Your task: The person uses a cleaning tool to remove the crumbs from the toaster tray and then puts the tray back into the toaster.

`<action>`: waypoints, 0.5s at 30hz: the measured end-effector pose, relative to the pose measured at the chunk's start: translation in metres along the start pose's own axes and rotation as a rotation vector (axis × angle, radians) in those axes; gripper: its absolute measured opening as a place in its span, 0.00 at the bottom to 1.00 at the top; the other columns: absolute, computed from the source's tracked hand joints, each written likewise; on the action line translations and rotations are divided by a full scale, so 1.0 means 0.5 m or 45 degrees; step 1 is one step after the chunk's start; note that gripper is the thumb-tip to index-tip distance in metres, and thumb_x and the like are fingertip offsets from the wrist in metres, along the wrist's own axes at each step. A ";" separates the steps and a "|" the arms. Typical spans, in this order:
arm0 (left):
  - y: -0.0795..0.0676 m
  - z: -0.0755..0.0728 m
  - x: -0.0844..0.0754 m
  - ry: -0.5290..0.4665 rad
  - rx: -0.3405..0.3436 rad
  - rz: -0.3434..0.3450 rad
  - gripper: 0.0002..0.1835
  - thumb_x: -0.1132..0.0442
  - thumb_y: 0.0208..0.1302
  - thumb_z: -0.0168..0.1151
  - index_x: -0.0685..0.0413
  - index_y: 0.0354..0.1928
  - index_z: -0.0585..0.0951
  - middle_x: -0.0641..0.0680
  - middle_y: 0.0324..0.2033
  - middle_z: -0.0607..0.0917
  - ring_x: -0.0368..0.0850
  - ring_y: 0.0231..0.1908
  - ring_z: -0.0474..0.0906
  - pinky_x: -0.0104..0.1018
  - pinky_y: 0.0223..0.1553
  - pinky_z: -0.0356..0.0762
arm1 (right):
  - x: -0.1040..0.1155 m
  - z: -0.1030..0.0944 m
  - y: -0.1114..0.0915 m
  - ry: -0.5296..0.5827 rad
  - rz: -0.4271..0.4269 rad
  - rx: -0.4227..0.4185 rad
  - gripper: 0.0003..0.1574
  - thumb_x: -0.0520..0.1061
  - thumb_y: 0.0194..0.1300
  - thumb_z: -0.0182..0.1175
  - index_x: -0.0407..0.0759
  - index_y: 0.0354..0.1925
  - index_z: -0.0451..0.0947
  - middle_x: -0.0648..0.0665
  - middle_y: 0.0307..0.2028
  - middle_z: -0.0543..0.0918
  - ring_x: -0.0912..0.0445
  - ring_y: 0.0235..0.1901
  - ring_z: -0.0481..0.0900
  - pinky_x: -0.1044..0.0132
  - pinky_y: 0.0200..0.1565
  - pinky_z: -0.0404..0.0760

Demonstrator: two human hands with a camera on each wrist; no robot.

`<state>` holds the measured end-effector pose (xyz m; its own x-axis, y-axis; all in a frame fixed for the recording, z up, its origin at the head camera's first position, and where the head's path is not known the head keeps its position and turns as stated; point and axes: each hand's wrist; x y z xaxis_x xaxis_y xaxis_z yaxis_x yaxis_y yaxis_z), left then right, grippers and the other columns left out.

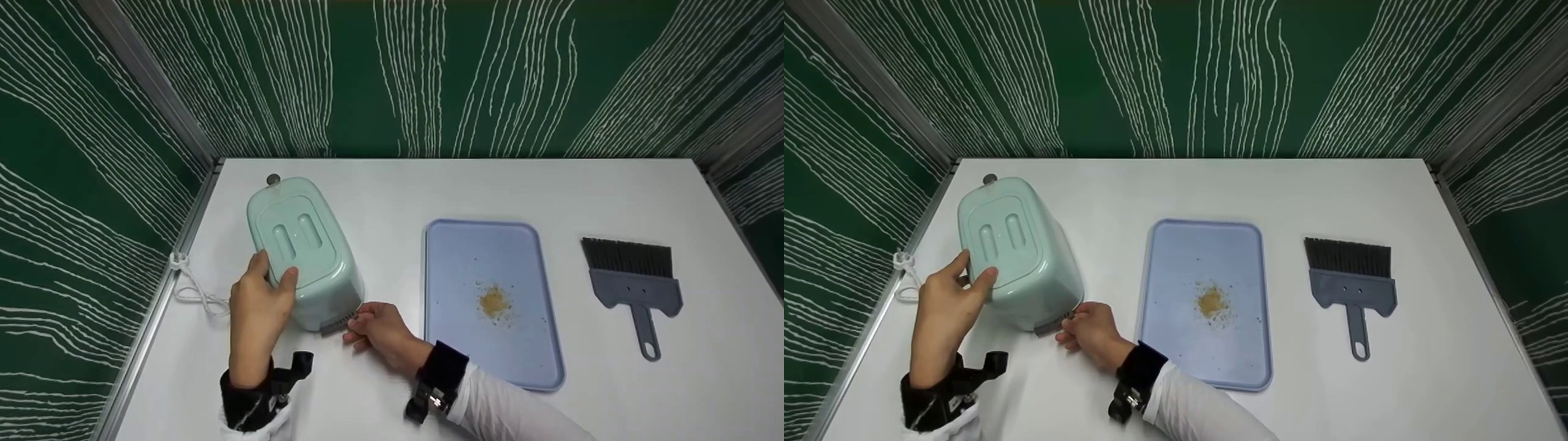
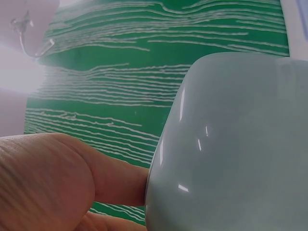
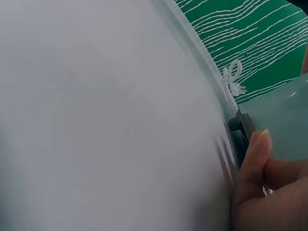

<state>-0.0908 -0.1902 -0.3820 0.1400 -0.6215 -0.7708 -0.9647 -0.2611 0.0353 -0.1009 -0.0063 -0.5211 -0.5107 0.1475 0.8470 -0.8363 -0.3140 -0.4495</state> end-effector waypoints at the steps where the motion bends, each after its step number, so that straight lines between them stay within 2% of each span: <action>1: 0.000 -0.001 0.000 0.001 0.000 -0.001 0.36 0.62 0.72 0.64 0.81 0.71 0.64 0.77 0.71 0.65 0.71 0.70 0.66 0.61 0.69 0.69 | 0.000 -0.001 0.001 0.000 0.000 0.005 0.08 0.27 0.71 0.60 0.34 0.44 0.72 0.43 0.31 0.87 0.57 0.26 0.87 0.68 0.25 0.84; 15: 0.001 0.000 0.000 -0.017 0.013 -0.015 0.36 0.62 0.74 0.62 0.83 0.72 0.61 0.80 0.72 0.61 0.72 0.71 0.63 0.61 0.70 0.67 | -0.008 0.003 -0.003 -0.012 -0.040 -0.009 0.09 0.29 0.72 0.60 0.32 0.48 0.71 0.41 0.31 0.87 0.58 0.21 0.84 0.69 0.18 0.79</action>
<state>-0.0914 -0.1904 -0.3820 0.1483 -0.6086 -0.7795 -0.9652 -0.2609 0.0200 -0.0972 -0.0079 -0.5231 -0.4824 0.1485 0.8633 -0.8532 -0.3026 -0.4248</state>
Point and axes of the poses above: each hand's wrist, its own y-axis towards the middle knuckle, its own z-axis out of the palm, x = y × z
